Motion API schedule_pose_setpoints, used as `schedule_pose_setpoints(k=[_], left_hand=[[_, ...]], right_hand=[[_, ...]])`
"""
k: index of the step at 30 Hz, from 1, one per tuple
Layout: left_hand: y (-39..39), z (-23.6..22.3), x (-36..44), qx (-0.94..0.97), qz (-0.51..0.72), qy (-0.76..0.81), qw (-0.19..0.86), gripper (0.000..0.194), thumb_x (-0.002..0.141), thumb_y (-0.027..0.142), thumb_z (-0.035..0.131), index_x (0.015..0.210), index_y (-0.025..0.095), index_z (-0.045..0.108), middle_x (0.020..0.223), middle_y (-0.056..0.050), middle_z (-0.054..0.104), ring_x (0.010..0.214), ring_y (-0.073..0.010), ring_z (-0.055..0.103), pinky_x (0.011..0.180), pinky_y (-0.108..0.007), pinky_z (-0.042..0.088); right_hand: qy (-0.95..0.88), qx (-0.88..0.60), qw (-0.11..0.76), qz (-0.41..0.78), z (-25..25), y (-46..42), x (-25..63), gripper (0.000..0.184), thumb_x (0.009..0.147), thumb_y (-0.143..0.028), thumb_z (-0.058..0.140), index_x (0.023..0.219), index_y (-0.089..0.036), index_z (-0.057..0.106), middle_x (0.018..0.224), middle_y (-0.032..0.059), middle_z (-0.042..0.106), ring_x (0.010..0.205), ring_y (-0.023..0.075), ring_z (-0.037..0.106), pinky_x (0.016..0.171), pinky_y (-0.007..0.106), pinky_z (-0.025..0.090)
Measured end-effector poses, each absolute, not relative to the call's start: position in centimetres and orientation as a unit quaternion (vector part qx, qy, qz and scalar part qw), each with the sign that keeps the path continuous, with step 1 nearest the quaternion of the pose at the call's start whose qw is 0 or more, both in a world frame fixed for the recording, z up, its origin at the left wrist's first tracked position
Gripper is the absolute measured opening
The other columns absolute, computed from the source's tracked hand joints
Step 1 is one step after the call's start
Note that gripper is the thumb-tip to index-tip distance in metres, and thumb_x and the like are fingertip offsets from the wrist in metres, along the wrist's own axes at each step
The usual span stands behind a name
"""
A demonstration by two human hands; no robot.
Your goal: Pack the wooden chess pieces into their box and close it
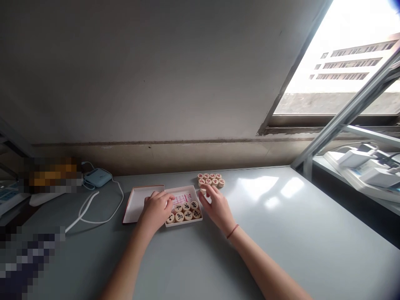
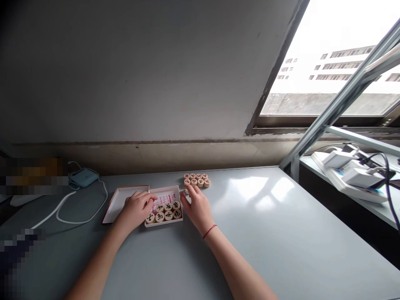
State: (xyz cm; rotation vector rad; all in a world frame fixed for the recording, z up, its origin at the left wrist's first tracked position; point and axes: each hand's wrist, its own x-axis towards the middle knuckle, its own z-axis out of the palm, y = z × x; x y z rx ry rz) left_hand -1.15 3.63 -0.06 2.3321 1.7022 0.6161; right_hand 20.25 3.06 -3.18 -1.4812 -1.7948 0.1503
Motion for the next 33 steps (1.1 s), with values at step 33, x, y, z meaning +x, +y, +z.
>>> schedule_pose_setpoints(k=[33], left_hand=[[2.2, 1.0, 2.8, 0.549, 0.489, 0.541, 0.409, 0.034, 0.077, 0.048, 0.06, 0.093, 0.018, 0.061, 0.09, -0.006, 0.067, 0.086, -0.019, 0.064, 0.078, -0.029, 0.052]], right_hand=[[-0.671, -0.58, 0.46, 0.035, -1.3, 2.6, 21.2, 0.018, 0.083, -0.026, 0.049, 0.096, -0.02, 0.059, 0.094, 0.0063, 0.063, 0.061, 0.0119, 0.053, 0.06, 0.025, 0.045]])
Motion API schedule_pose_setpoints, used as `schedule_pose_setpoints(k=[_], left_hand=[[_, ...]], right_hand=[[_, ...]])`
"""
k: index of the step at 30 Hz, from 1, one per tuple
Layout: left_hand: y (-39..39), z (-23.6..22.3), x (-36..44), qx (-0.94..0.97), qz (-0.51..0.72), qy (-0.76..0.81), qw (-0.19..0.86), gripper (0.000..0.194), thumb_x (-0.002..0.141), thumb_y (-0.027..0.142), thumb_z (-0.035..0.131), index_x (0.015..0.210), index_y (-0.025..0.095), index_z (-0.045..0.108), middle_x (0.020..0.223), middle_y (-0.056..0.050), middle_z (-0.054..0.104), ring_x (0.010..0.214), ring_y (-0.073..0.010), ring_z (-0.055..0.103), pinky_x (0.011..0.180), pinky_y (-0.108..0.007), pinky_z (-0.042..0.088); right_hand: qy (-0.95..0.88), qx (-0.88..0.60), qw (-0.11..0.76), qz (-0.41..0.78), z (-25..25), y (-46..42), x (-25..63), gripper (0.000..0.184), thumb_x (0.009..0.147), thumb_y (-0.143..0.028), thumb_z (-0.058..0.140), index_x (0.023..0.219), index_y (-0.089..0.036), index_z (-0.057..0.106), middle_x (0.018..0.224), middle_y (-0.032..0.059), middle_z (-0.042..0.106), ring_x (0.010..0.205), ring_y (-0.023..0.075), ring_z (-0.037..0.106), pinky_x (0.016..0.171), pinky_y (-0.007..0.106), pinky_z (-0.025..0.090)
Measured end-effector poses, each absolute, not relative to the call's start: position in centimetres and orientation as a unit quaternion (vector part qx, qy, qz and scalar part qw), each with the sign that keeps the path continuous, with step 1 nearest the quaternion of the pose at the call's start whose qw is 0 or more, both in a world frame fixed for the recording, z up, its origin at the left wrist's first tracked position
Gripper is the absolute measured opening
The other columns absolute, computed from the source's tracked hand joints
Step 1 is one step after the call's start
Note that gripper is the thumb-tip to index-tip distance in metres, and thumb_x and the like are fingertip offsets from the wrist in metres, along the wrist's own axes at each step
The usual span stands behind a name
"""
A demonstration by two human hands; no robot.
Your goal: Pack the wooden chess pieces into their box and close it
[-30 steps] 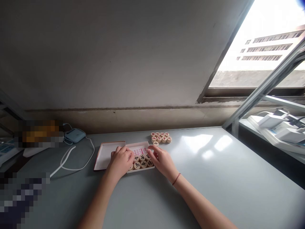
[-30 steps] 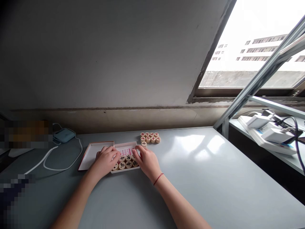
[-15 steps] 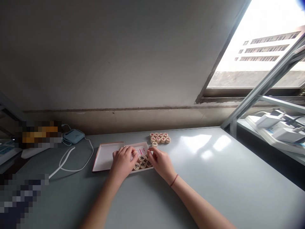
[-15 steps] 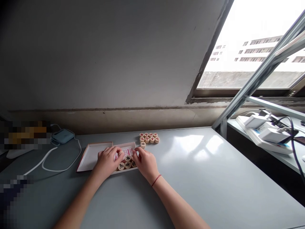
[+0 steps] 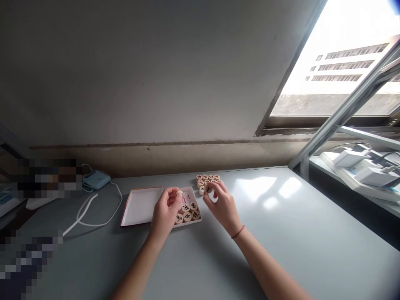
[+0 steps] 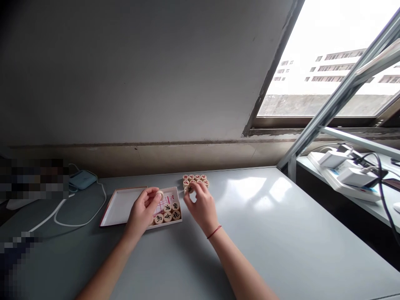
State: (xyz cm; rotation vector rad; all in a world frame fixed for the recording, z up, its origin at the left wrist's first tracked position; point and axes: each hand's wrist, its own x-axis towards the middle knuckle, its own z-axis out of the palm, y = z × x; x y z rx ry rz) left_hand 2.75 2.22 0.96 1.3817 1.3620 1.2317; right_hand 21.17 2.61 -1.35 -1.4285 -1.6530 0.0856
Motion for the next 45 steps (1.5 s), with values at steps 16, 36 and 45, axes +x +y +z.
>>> schedule_pose_setpoints(k=[16, 36, 45], left_hand=[[1.5, 0.3, 3.3, 0.723, 0.369, 0.521, 0.265, 0.023, 0.081, 0.03, 0.06, 0.102, 0.022, 0.064, 0.086, -0.003, 0.069, 0.073, -0.0173, 0.065, 0.07, -0.029, 0.053], [1.6, -0.8, 3.0, 0.824, 0.312, 0.462, 0.096, 0.027, 0.088, 0.022, 0.051, 0.115, 0.023, 0.056, 0.09, -0.003, 0.067, 0.083, -0.0186, 0.064, 0.074, -0.031, 0.053], [2.1, -1.1, 2.6, 0.816, 0.316, 0.477, 0.087, 0.024, 0.089, 0.023, 0.048, 0.11, 0.021, 0.059, 0.087, -0.003, 0.067, 0.082, -0.0181, 0.062, 0.077, -0.032, 0.05]], right_hand=[[-0.693, -0.582, 0.38, 0.193, -0.5, 1.6, 20.1, 0.02, 0.088, -0.037, 0.046, 0.087, -0.021, 0.058, 0.087, 0.0033, 0.063, 0.058, 0.011, 0.05, 0.057, 0.024, 0.041], [-0.649, -0.692, 0.307, 0.077, -3.0, 3.8, 23.7, 0.011, 0.081, -0.029, 0.047, 0.081, -0.023, 0.056, 0.088, 0.0017, 0.068, 0.056, 0.0127, 0.054, 0.053, 0.024, 0.035], [-0.655, -0.698, 0.276, 0.088, -3.5, 3.9, 23.3, 0.017, 0.081, -0.022, 0.046, 0.095, -0.025, 0.055, 0.094, 0.0009, 0.066, 0.063, 0.0131, 0.057, 0.054, 0.022, 0.034]])
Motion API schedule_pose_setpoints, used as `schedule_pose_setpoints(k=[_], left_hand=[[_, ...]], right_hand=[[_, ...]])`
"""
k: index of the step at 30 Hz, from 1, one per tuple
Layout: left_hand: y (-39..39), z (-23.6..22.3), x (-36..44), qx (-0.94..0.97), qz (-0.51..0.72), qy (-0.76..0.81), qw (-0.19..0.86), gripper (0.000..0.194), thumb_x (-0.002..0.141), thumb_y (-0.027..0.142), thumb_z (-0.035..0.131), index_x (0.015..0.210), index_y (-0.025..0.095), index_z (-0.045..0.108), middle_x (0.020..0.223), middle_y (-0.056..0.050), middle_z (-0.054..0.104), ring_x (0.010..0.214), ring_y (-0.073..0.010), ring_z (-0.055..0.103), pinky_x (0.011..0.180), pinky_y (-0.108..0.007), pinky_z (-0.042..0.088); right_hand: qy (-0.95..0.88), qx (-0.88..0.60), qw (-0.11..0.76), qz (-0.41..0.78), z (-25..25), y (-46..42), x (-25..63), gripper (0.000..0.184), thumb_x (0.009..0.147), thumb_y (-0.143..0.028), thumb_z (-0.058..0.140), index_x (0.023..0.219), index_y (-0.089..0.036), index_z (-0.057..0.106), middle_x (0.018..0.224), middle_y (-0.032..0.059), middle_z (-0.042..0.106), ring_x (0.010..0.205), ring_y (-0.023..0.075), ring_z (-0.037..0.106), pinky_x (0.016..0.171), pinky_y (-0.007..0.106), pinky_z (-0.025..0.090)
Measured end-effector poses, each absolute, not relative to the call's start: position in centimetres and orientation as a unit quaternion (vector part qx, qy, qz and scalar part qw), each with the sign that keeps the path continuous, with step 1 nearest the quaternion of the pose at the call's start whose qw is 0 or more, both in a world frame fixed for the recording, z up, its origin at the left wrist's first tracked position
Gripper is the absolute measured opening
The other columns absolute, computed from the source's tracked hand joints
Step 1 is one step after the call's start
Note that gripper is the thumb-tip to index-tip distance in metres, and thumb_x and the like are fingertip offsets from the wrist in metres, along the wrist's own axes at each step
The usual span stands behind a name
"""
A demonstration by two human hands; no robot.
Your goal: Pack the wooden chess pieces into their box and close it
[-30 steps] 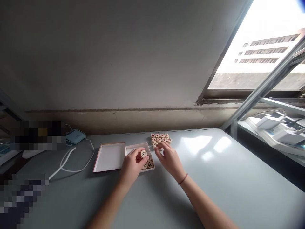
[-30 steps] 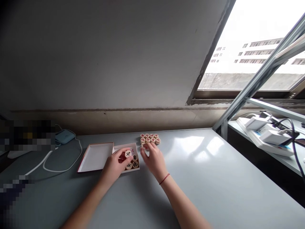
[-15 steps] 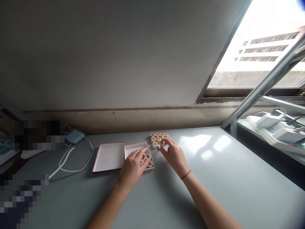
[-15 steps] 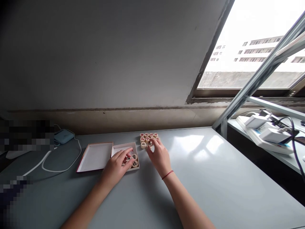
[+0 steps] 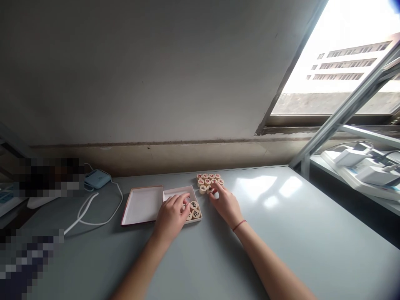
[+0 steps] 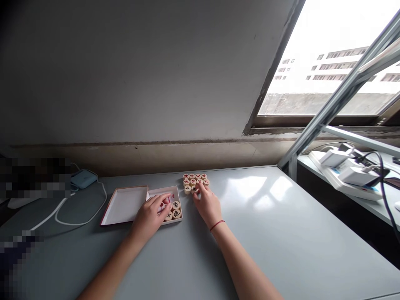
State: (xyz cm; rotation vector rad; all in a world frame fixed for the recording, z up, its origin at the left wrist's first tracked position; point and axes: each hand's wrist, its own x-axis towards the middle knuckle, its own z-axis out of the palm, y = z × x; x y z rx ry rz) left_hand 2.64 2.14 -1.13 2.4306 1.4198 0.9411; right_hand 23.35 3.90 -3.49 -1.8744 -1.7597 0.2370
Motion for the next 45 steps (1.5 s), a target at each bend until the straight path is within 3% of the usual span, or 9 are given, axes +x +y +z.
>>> schedule_pose_setpoints(k=[9, 14, 18, 24, 27, 30, 39, 41, 45], left_hand=[[2.4, -1.3, 2.4, 0.802, 0.25, 0.541, 0.042, 0.032, 0.084, 0.01, 0.043, 0.104, 0.021, 0.065, 0.097, -0.006, 0.071, 0.09, -0.0215, 0.062, 0.077, -0.033, 0.043], [1.8, -0.7, 2.5, 0.807, 0.168, 0.565, 0.041, 0.025, 0.089, 0.022, 0.045, 0.086, 0.022, 0.07, 0.092, -0.007, 0.07, 0.091, -0.0251, 0.058, 0.073, -0.034, 0.039], [1.7, -0.4, 2.9, 0.807, 0.157, 0.567, 0.047, 0.025, 0.09, 0.025, 0.045, 0.082, 0.02, 0.068, 0.09, -0.008, 0.069, 0.09, -0.0256, 0.057, 0.072, -0.034, 0.037], [1.9, -0.5, 2.8, 0.797, 0.205, 0.562, 0.081, 0.013, 0.086, 0.028, 0.053, 0.082, 0.022, 0.063, 0.084, -0.003, 0.07, 0.088, -0.0242, 0.057, 0.073, -0.033, 0.038], [1.9, -0.4, 2.8, 0.773, 0.282, 0.562, 0.081, 0.012, 0.086, 0.03, 0.054, 0.083, 0.023, 0.063, 0.086, -0.003, 0.07, 0.087, -0.0232, 0.058, 0.075, -0.033, 0.041], [1.8, 0.0, 3.1, 0.74, 0.353, 0.552, 0.152, 0.018, 0.088, 0.035, 0.05, 0.088, 0.022, 0.062, 0.087, -0.003, 0.07, 0.084, -0.0199, 0.061, 0.078, -0.032, 0.045], [1.4, 1.0, 3.5, 0.663, 0.409, 0.529, 0.337, 0.025, 0.085, 0.044, 0.053, 0.09, 0.021, 0.06, 0.082, -0.001, 0.069, 0.07, -0.0149, 0.065, 0.064, -0.024, 0.052], [1.6, 0.8, 3.2, 0.646, 0.434, 0.528, 0.34, 0.023, 0.084, 0.041, 0.055, 0.093, 0.021, 0.06, 0.085, -0.002, 0.069, 0.074, -0.0155, 0.067, 0.068, -0.025, 0.054], [2.1, 0.2, 2.9, 0.64, 0.456, 0.522, 0.331, 0.018, 0.082, 0.032, 0.056, 0.094, 0.021, 0.064, 0.094, -0.004, 0.069, 0.081, -0.0158, 0.067, 0.074, -0.027, 0.056]], right_hand=[[-0.653, -0.667, 0.346, 0.096, -2.0, 3.1, 22.3, 0.019, 0.086, -0.033, 0.044, 0.094, -0.023, 0.058, 0.085, 0.0026, 0.063, 0.057, 0.0124, 0.053, 0.052, 0.022, 0.036], [-0.693, -0.598, 0.328, 0.234, -1.0, 1.8, 19.9, 0.034, 0.092, -0.045, 0.037, 0.086, -0.023, 0.063, 0.061, -0.0019, 0.057, 0.049, 0.0114, 0.045, 0.048, 0.021, 0.032], [-0.698, -0.592, 0.308, 0.261, -1.2, 1.4, 19.0, 0.039, 0.092, -0.048, 0.037, 0.083, -0.023, 0.065, 0.058, -0.0015, 0.057, 0.049, 0.012, 0.046, 0.047, 0.021, 0.032], [-0.673, -0.613, 0.338, 0.24, -1.0, 1.2, 19.0, 0.029, 0.088, -0.038, 0.041, 0.081, -0.022, 0.065, 0.058, -0.001, 0.057, 0.051, 0.0128, 0.05, 0.05, 0.021, 0.036], [-0.694, -0.591, 0.368, 0.184, -0.8, 0.9, 18.7, 0.02, 0.08, -0.028, 0.048, 0.092, -0.022, 0.062, 0.074, 0.0014, 0.062, 0.059, 0.013, 0.053, 0.055, 0.022, 0.04], [-0.722, -0.556, 0.381, 0.158, -1.0, 0.6, 18.4, 0.028, 0.078, -0.027, 0.052, 0.105, -0.022, 0.059, 0.091, 0.004, 0.064, 0.062, 0.0123, 0.054, 0.058, 0.023, 0.042], [-0.692, -0.582, 0.412, 0.107, -0.2, 1.4, 20.1, 0.016, 0.081, -0.031, 0.051, 0.089, -0.02, 0.06, 0.084, 0.0045, 0.064, 0.065, 0.013, 0.054, 0.059, 0.023, 0.041], [-0.669, -0.626, 0.389, 0.098, 0.1, 2.1, 21.9, 0.015, 0.079, -0.032, 0.05, 0.081, -0.021, 0.059, 0.079, 0.003, 0.064, 0.064, 0.013, 0.054, 0.057, 0.023, 0.039], [-0.642, -0.72, 0.249, 0.093, -0.5, 3.3, 25.2, 0.014, 0.072, -0.035, 0.054, 0.067, -0.022, 0.055, 0.065, -0.0003, 0.06, 0.055, 0.0128, 0.05, 0.048, 0.022, 0.03]])
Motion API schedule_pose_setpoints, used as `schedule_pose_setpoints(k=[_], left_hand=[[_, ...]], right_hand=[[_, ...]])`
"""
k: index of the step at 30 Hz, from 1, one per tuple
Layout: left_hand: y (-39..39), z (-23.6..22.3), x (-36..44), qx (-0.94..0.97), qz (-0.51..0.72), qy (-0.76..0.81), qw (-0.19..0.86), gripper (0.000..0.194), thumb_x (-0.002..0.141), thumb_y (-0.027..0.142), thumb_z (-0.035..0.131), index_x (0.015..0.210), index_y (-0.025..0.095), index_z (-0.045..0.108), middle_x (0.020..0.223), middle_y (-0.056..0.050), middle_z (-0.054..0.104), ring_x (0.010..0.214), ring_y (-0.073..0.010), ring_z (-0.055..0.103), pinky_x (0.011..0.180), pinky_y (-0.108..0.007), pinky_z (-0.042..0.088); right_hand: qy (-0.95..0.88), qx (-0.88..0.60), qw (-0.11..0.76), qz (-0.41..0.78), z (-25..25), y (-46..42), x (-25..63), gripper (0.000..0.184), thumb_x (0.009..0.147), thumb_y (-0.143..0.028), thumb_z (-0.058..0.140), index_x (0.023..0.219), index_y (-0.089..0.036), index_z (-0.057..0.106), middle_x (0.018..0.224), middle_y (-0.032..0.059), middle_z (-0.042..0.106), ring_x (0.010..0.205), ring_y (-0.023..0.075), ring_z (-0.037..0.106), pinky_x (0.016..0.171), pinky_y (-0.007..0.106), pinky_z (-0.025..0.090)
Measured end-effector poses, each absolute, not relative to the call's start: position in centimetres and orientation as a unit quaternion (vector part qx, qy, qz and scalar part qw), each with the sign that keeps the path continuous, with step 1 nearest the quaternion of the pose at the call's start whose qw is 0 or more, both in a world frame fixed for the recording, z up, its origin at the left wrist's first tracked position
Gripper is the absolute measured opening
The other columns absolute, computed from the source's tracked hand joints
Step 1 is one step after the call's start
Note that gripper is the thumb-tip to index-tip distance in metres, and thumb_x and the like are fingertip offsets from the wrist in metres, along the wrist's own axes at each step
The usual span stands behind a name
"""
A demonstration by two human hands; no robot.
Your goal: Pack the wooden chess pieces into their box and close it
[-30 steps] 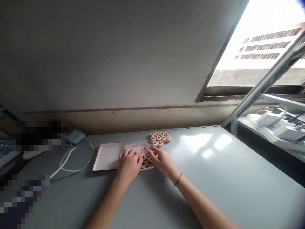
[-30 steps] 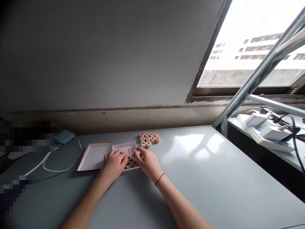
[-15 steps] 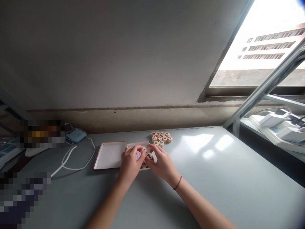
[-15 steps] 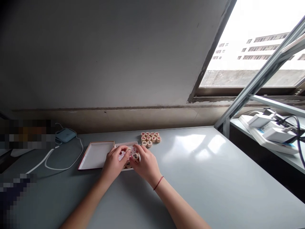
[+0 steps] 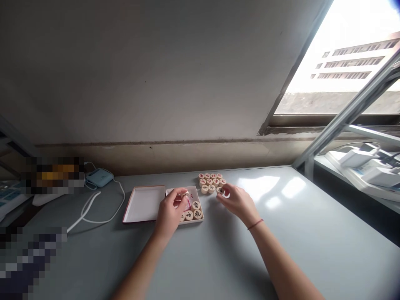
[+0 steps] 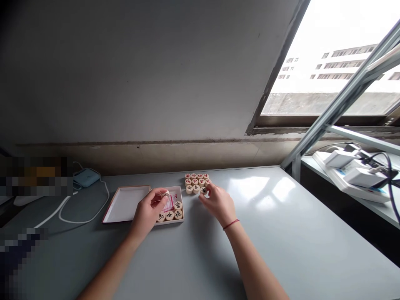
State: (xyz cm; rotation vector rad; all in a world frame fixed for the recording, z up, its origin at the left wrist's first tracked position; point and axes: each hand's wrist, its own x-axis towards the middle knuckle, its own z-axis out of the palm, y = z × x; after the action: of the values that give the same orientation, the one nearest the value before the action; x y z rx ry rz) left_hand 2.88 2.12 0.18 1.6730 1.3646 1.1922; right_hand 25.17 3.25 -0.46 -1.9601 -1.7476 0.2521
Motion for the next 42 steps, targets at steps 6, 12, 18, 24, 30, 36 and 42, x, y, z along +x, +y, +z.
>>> schedule_pose_setpoints(k=[6, 12, 18, 24, 30, 36, 42], left_hand=[[2.3, -0.5, 2.8, 0.638, 0.449, 0.531, 0.332, 0.025, 0.08, 0.026, 0.056, 0.103, 0.022, 0.063, 0.106, -0.005, 0.066, 0.079, -0.014, 0.067, 0.072, -0.027, 0.058], [2.2, -0.1, 2.9, 0.672, 0.399, 0.552, 0.291, 0.031, 0.082, 0.035, 0.055, 0.109, 0.02, 0.061, 0.091, -0.004, 0.07, 0.076, -0.0159, 0.067, 0.073, -0.028, 0.055], [1.8, -0.4, 3.2, 0.724, 0.381, 0.532, 0.217, 0.026, 0.084, 0.031, 0.055, 0.107, 0.02, 0.061, 0.097, -0.005, 0.069, 0.077, -0.0161, 0.065, 0.073, -0.028, 0.054], [1.4, -1.2, 3.5, 0.778, 0.386, 0.46, 0.185, 0.024, 0.086, 0.022, 0.054, 0.11, 0.023, 0.058, 0.094, -0.003, 0.068, 0.079, -0.0164, 0.065, 0.069, -0.027, 0.054], [1.4, -1.2, 3.7, 0.8, 0.382, 0.444, 0.13, 0.026, 0.086, 0.021, 0.054, 0.112, 0.023, 0.056, 0.098, -0.005, 0.069, 0.085, -0.0186, 0.066, 0.074, -0.03, 0.054], [1.6, -1.0, 3.5, 0.806, 0.366, 0.453, 0.107, 0.023, 0.087, 0.023, 0.051, 0.109, 0.022, 0.059, 0.099, -0.004, 0.068, 0.089, -0.0189, 0.065, 0.079, -0.031, 0.053], [1.8, -1.2, 3.3, 0.807, 0.357, 0.457, 0.114, 0.022, 0.088, 0.022, 0.048, 0.107, 0.023, 0.059, 0.098, -0.003, 0.068, 0.087, -0.0176, 0.065, 0.078, -0.03, 0.052]], right_hand=[[-0.628, -0.749, 0.183, 0.106, -1.4, 3.6, 25.9, 0.017, 0.073, -0.037, 0.058, 0.08, -0.022, 0.061, 0.068, 0.0021, 0.064, 0.061, 0.0166, 0.055, 0.047, 0.023, 0.031], [-0.662, -0.724, 0.17, 0.095, -1.2, 3.2, 25.5, 0.011, 0.075, -0.024, 0.055, 0.08, -0.023, 0.064, 0.065, 0.0006, 0.063, 0.054, 0.0134, 0.051, 0.049, 0.022, 0.029], [-0.67, -0.709, 0.196, 0.102, 0.1, 2.6, 24.0, 0.015, 0.08, -0.023, 0.05, 0.086, -0.022, 0.065, 0.069, 0.002, 0.063, 0.056, 0.0134, 0.052, 0.05, 0.023, 0.032], [-0.706, -0.546, 0.341, 0.295, 1.4, 0.4, 19.6, 0.021, 0.083, -0.035, 0.054, 0.095, -0.021, 0.064, 0.08, 0.001, 0.067, 0.056, 0.0101, 0.054, 0.054, 0.022, 0.042], [-0.681, -0.562, 0.388, 0.264, 0.9, 0.9, 19.7, 0.022, 0.08, -0.028, 0.052, 0.095, -0.02, 0.067, 0.088, 0.0038, 0.067, 0.068, 0.013, 0.059, 0.06, 0.023, 0.046], [-0.639, -0.692, 0.325, 0.083, -0.7, 3.2, 24.1, 0.03, 0.074, -0.022, 0.051, 0.102, -0.021, 0.062, 0.095, 0.0056, 0.064, 0.067, 0.0154, 0.058, 0.061, 0.027, 0.044], [-0.64, -0.727, 0.238, 0.073, -2.2, 3.7, 25.0, 0.015, 0.079, -0.022, 0.048, 0.092, -0.022, 0.054, 0.094, 0.0033, 0.065, 0.071, 0.0167, 0.059, 0.055, 0.024, 0.036]])
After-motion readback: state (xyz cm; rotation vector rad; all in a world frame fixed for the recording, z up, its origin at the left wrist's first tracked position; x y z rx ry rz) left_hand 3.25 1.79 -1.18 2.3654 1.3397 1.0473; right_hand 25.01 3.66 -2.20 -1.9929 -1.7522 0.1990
